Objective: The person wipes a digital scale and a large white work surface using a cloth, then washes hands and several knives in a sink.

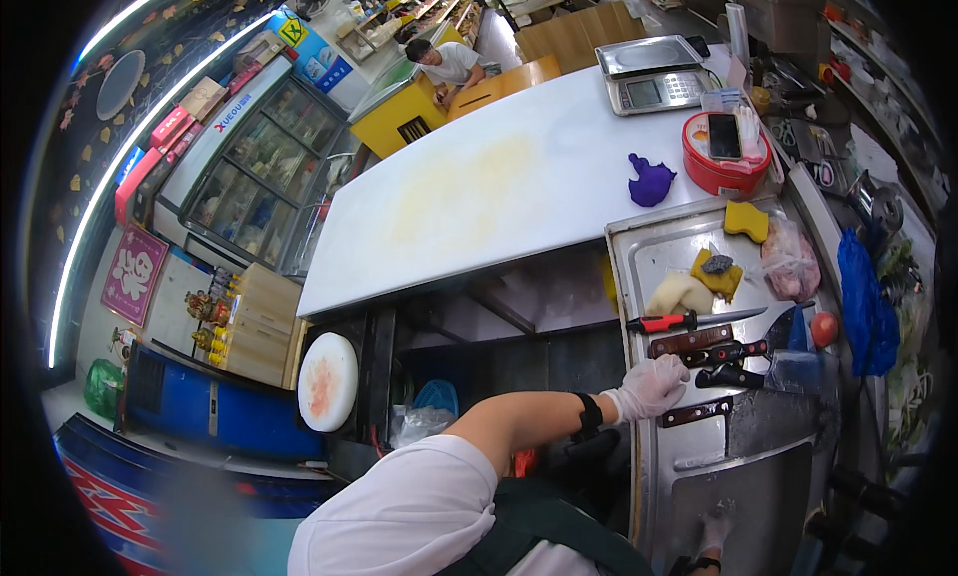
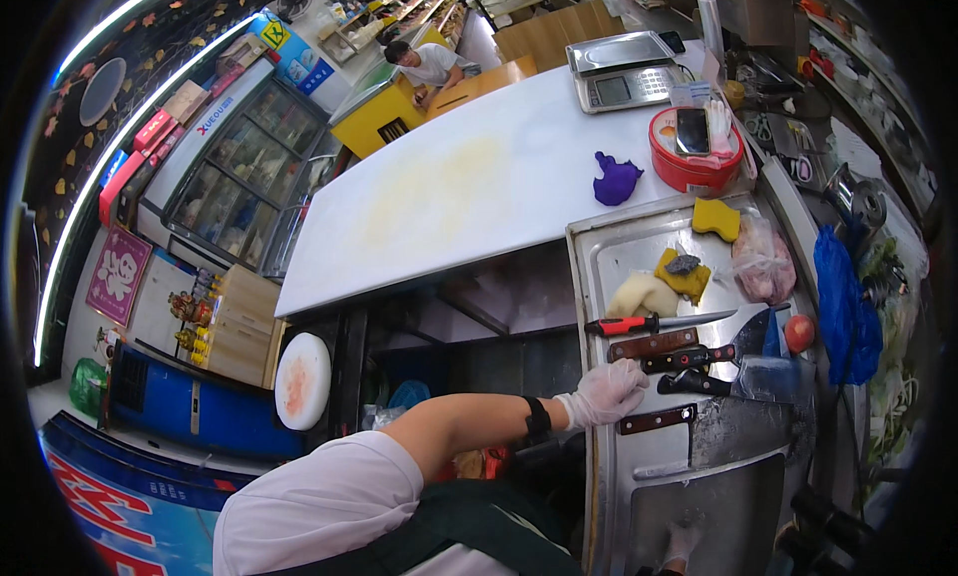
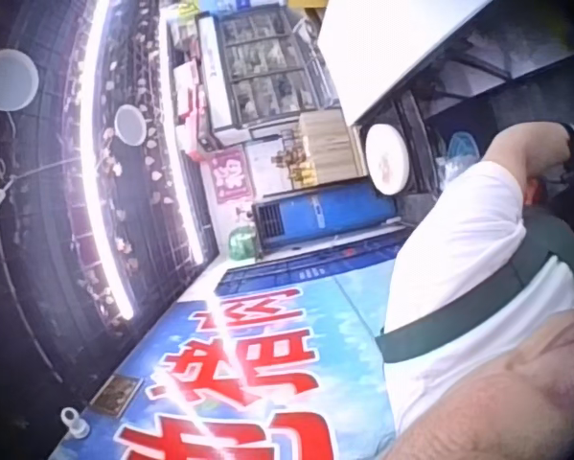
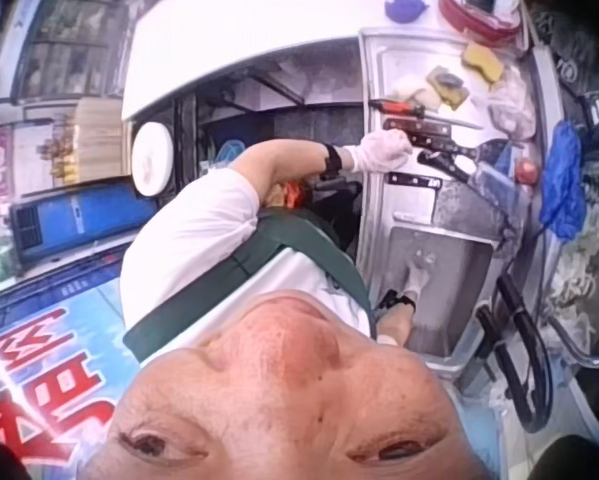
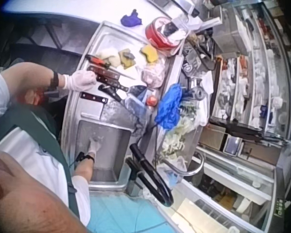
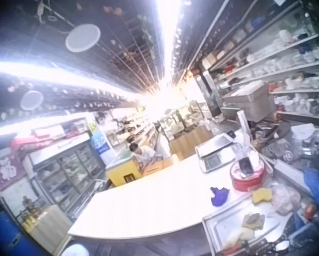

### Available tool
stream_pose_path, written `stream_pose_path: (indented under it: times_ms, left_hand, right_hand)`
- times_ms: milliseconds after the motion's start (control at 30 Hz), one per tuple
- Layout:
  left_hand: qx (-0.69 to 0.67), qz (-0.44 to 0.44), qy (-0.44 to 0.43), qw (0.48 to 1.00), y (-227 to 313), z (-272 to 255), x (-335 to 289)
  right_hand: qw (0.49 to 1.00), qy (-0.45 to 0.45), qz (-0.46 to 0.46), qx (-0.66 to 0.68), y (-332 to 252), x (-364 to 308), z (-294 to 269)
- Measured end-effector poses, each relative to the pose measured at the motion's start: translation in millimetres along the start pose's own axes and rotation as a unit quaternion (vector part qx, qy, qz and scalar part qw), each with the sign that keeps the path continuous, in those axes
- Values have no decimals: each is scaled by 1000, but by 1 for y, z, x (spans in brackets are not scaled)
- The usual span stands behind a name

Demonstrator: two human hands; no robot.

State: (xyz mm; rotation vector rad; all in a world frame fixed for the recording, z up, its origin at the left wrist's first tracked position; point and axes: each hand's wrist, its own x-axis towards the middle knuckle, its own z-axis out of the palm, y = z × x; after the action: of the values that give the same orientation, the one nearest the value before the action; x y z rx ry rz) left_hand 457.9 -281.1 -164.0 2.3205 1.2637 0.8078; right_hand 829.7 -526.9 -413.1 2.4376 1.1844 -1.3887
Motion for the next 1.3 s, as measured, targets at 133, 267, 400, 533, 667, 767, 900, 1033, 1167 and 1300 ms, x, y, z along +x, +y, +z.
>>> stream_pose_path:
  times_ms: [133, 267, 400, 533, 667, 767, 900, 1033, 1167, 1300]
  left_hand:
    - [-6, -5, -4, 1000, -1, 5, 1]
    - [-2, -2, -4, 1000, -1, 8, -1]
    - [34, 1, -7, 999, -2, -1, -8]
    - [5, 20, -2, 1000, -5, 16, 1]
    - [25, 13, -9, 1000, -5, 16, -2]
    - [7, 1, 5, 1000, -10, 9, -3]
    - [15, 4, -2, 1000, -4, 9, -2]
    - [35, -9, -20, 999, -6, 12, -5]
    - [36, -13, -28, 999, -8, 14, -4]
    - [36, -14, -34, 999, -6, 9, -2]
  right_hand:
    - [989, -7, -59, -138, 4, -10, -7]
    - [978, -1, -118, -171, 19, -7, -2]
    - [968, -23, -111, -222, 22, 17, 15]
    - [933, -12, -256, -252, 106, 76, 39]
    - [889, 24, -261, -375, 126, 102, 63]
    - [761, 99, -368, -526, 165, 125, 65]
    - [833, 24, -232, -502, 151, 114, 75]
    - [864, -7, -211, -458, 109, 86, 59]
    - [884, -15, -187, -428, 94, 71, 46]
    - [891, -22, -180, -416, 85, 66, 38]
